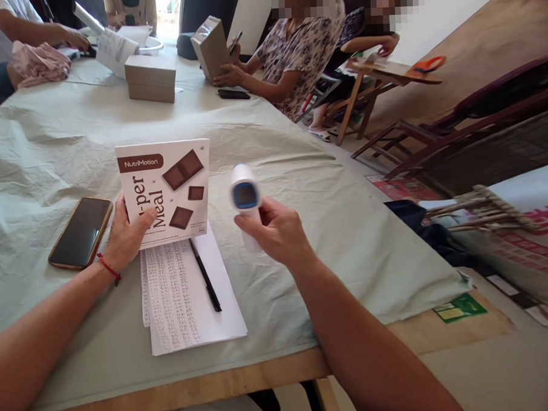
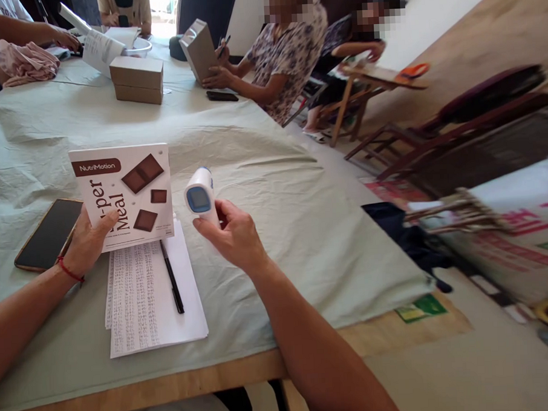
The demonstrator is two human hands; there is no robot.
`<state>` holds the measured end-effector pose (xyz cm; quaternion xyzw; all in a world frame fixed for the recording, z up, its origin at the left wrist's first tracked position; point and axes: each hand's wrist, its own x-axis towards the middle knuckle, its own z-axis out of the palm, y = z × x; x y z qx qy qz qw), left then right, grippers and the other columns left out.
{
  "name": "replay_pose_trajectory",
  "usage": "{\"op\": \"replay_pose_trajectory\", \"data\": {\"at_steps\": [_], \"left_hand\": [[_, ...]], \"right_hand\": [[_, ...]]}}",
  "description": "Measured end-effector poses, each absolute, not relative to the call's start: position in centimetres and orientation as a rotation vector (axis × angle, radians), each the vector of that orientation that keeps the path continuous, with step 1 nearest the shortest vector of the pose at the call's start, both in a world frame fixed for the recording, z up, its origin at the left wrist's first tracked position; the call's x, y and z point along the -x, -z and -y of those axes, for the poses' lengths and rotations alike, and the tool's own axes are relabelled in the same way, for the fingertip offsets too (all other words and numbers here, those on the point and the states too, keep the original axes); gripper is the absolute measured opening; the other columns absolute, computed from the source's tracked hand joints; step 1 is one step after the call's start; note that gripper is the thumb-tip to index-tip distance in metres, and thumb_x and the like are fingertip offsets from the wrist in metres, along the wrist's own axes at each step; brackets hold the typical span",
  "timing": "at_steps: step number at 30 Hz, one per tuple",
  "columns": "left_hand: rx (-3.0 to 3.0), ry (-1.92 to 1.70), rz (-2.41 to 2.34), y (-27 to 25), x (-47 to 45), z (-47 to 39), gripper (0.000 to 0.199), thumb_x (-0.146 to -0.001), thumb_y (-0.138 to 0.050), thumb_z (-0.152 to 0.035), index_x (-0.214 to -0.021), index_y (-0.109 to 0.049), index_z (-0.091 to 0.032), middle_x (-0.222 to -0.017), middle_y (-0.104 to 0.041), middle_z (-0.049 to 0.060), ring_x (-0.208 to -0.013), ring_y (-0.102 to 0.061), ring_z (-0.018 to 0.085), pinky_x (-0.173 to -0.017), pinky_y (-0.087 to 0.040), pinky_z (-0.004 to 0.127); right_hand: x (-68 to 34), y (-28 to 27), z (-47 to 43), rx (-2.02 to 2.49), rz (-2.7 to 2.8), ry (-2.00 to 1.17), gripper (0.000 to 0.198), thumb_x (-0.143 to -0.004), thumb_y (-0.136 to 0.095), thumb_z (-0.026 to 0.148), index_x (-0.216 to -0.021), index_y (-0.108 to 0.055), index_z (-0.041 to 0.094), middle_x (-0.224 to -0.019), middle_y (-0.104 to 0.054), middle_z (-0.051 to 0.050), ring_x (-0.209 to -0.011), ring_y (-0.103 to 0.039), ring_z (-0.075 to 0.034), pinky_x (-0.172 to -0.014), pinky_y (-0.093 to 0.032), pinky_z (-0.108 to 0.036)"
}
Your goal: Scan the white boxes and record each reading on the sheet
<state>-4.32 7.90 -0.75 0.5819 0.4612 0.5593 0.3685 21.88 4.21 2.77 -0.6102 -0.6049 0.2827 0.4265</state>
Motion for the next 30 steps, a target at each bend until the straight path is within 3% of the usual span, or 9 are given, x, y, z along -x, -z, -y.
{"op": "replay_pose_trajectory", "data": {"at_steps": [3,6,22,30], "left_hand": [[-1.466,-1.406,-1.227,0.7,4.5,-7.9,0.053,-0.079,-0.075,-0.053,-0.115,-0.057,-0.018,-0.116,-0.067,0.011,-0.106,-0.065,0.029,-0.094,-0.055,0.046],[-1.492,-1.404,-1.248,0.3,4.7,-7.9,0.049,-0.078,-0.077,-0.054,-0.108,-0.06,-0.019,-0.11,-0.069,0.009,-0.102,-0.066,0.029,-0.09,-0.056,0.045],[-1.529,-1.369,-1.208,-0.7,4.7,-7.8,0.045,-0.077,-0.08,-0.052,-0.103,-0.061,-0.02,-0.105,-0.071,0.008,-0.097,-0.068,0.029,-0.084,-0.06,0.045],[-1.525,-1.322,-1.283,-1.0,4.6,-7.6,0.049,-0.077,-0.078,-0.051,-0.107,-0.058,-0.017,-0.112,-0.069,0.011,-0.104,-0.067,0.029,-0.09,-0.058,0.043]], "right_hand": [[-19.1,-2.1,-2.1,1.102,1.301,-1.281,0.034,-0.067,-0.066,0.047,-0.087,-0.061,0.02,-0.066,-0.054,0.002,-0.056,-0.049,-0.014,-0.053,-0.042,-0.03],[-16.7,-1.1,-0.8,1.039,1.248,-1.577,0.025,-0.07,-0.066,0.043,-0.073,-0.058,0.019,-0.062,-0.054,0.002,-0.054,-0.048,-0.012,-0.05,-0.04,-0.027],[-15.3,0.3,-1.6,1.071,1.261,-1.527,0.023,-0.069,-0.066,0.04,-0.07,-0.055,0.02,-0.061,-0.052,0.004,-0.054,-0.045,-0.011,-0.051,-0.037,-0.026],[-15.3,0.4,-1.6,1.08,1.285,-1.553,0.025,-0.071,-0.066,0.042,-0.071,-0.052,0.021,-0.063,-0.05,0.004,-0.058,-0.045,-0.011,-0.056,-0.036,-0.028]]}}
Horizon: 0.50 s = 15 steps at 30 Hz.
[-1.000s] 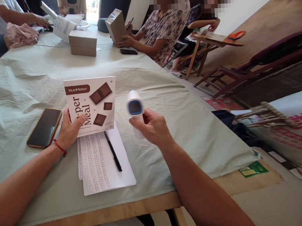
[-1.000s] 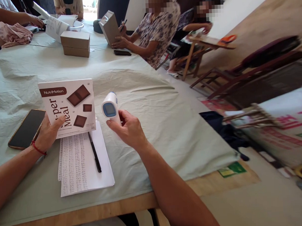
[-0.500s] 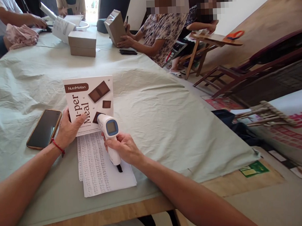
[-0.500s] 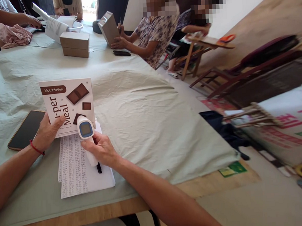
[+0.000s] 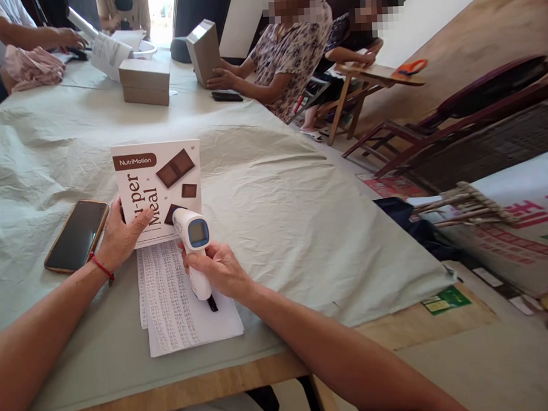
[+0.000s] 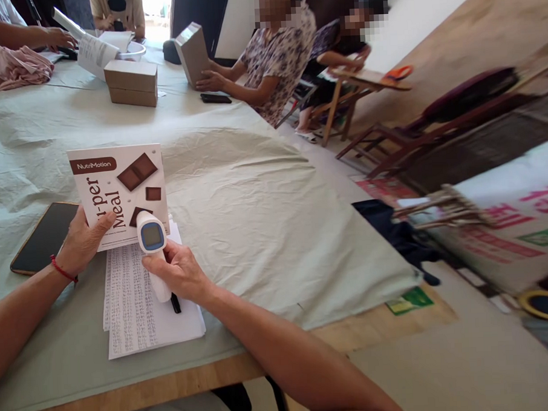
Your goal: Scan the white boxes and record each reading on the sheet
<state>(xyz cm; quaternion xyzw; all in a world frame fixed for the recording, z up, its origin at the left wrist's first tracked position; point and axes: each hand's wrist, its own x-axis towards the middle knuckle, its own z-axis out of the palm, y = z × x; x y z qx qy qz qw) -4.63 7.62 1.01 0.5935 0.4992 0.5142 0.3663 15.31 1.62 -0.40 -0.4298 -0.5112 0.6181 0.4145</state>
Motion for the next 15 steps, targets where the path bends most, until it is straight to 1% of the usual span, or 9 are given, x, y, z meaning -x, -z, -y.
{"op": "replay_pose_trajectory", "data": {"at_steps": [3,6,11,15], "left_hand": [[-1.553,-1.288,-1.314,-1.2,4.6,-7.5,0.049,-0.08,-0.073,-0.05,-0.113,-0.058,-0.016,-0.117,-0.068,0.011,-0.106,-0.066,0.027,-0.092,-0.057,0.042],[-1.589,-1.274,-1.318,-1.4,4.6,-7.5,0.048,-0.08,-0.072,-0.049,-0.112,-0.058,-0.017,-0.117,-0.068,0.012,-0.105,-0.066,0.027,-0.091,-0.057,0.042],[-1.571,-1.27,-1.347,-1.4,4.6,-7.6,0.048,-0.078,-0.072,-0.051,-0.109,-0.057,-0.018,-0.115,-0.069,0.011,-0.103,-0.067,0.028,-0.088,-0.058,0.043],[-1.566,-1.236,-1.435,-1.6,4.7,-7.7,0.055,-0.077,-0.071,-0.055,-0.112,-0.058,-0.015,-0.116,-0.068,0.013,-0.105,-0.065,0.03,-0.091,-0.055,0.045]], "right_hand": [[-15.2,0.4,-1.7,1.027,1.281,-1.588,0.027,-0.07,-0.07,0.043,-0.077,-0.054,0.022,-0.065,-0.053,0.004,-0.059,-0.045,-0.012,-0.056,-0.037,-0.028],[-15.1,0.3,-1.7,1.022,1.276,-1.594,0.029,-0.068,-0.072,0.043,-0.08,-0.057,0.021,-0.067,-0.054,0.004,-0.059,-0.046,-0.011,-0.056,-0.038,-0.028],[-15.3,-0.2,-1.6,0.995,1.276,-1.579,0.026,-0.068,-0.07,0.041,-0.075,-0.054,0.022,-0.064,-0.053,0.004,-0.056,-0.045,-0.011,-0.054,-0.037,-0.027],[-16.2,-1.3,-1.7,1.025,1.267,-1.412,0.024,-0.066,-0.071,0.038,-0.074,-0.055,0.021,-0.063,-0.051,0.005,-0.056,-0.044,-0.01,-0.054,-0.037,-0.026]]}}
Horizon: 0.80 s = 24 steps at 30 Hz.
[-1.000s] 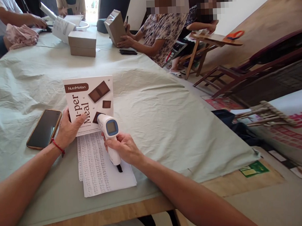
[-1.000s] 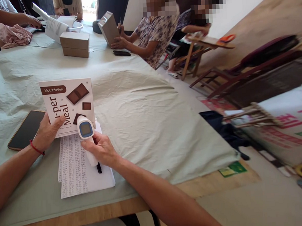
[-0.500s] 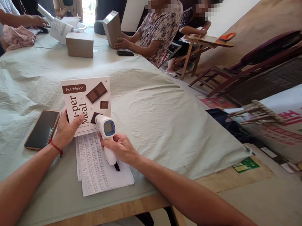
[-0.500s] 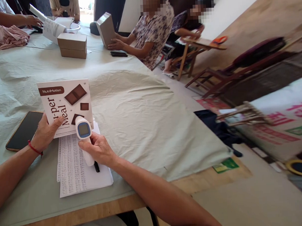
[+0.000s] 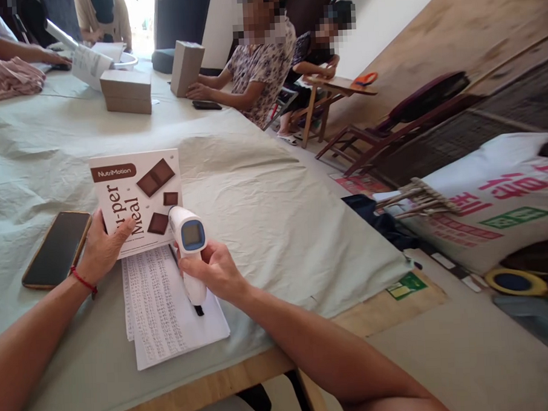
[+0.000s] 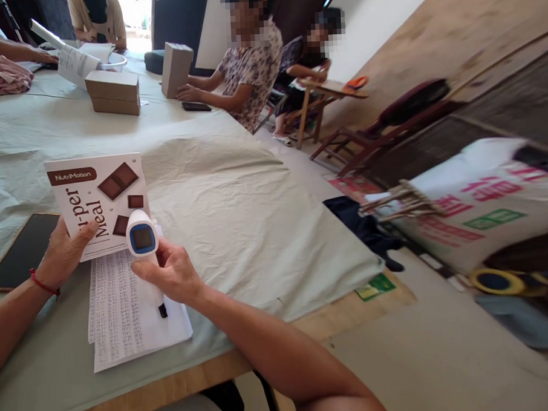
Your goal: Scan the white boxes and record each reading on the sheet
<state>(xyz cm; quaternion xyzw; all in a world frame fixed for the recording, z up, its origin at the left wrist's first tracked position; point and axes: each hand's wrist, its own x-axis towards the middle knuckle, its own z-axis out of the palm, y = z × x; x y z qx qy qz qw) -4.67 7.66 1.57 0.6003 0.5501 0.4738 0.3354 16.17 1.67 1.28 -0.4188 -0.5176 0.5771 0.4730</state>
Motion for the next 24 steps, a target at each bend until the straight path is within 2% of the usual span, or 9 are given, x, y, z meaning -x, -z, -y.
{"op": "replay_pose_trajectory", "data": {"at_steps": [3,7,11,17,21,24], "left_hand": [[-1.558,-1.222,-1.47,-1.9,4.7,-7.7,0.057,-0.077,-0.07,-0.055,-0.113,-0.059,-0.013,-0.114,-0.069,0.014,-0.103,-0.065,0.03,-0.089,-0.055,0.045],[-1.599,-1.222,-1.438,-2.4,4.7,-7.7,0.048,-0.076,-0.07,-0.053,-0.104,-0.061,-0.015,-0.103,-0.072,0.01,-0.093,-0.066,0.027,-0.08,-0.057,0.04],[-1.618,-1.24,-1.376,-2.7,4.6,-7.9,0.044,-0.077,-0.069,-0.051,-0.103,-0.063,-0.016,-0.103,-0.074,0.008,-0.091,-0.067,0.025,-0.079,-0.058,0.038],[-1.612,-1.256,-1.367,-2.1,4.9,-8.0,0.048,-0.077,-0.069,-0.052,-0.108,-0.061,-0.016,-0.108,-0.072,0.009,-0.095,-0.067,0.026,-0.081,-0.057,0.039],[-1.566,-1.251,-1.41,-1.0,5.6,-8.5,0.057,-0.073,-0.074,-0.057,-0.11,-0.059,-0.016,-0.109,-0.07,0.01,-0.097,-0.065,0.028,-0.084,-0.053,0.041],[-1.514,-1.238,-1.375,-0.4,5.9,-8.7,0.064,-0.068,-0.079,-0.058,-0.112,-0.056,-0.017,-0.112,-0.069,0.01,-0.099,-0.065,0.028,-0.086,-0.053,0.042]], "right_hand": [[-17.2,-1.9,-2.3,1.075,1.232,-1.243,0.023,-0.064,-0.072,0.035,-0.074,-0.057,0.021,-0.065,-0.054,0.005,-0.058,-0.046,-0.011,-0.056,-0.04,-0.027],[-18.4,-2.2,-3.4,1.132,1.154,-1.086,0.024,-0.062,-0.071,0.037,-0.073,-0.058,0.021,-0.066,-0.055,0.004,-0.058,-0.048,-0.011,-0.056,-0.041,-0.027],[-18.9,-2.0,-4.1,1.139,1.071,-1.05,0.027,-0.061,-0.072,0.039,-0.074,-0.058,0.021,-0.066,-0.054,0.005,-0.057,-0.048,-0.01,-0.055,-0.041,-0.027],[-19.2,-2.0,-4.3,1.148,1.129,-1.047,0.026,-0.063,-0.069,0.042,-0.073,-0.056,0.021,-0.068,-0.053,0.004,-0.059,-0.048,-0.011,-0.057,-0.042,-0.028],[-20.6,-3.1,-4.2,1.257,1.435,-0.995,0.026,-0.068,-0.063,0.045,-0.069,-0.052,0.022,-0.065,-0.05,0.004,-0.06,-0.046,-0.012,-0.056,-0.039,-0.027],[-21.7,-4.0,-4.2,1.638,1.865,-0.774,0.022,-0.072,-0.064,0.041,-0.074,-0.056,0.021,-0.068,-0.057,0.002,-0.065,-0.05,-0.014,-0.062,-0.037,-0.028]]}}
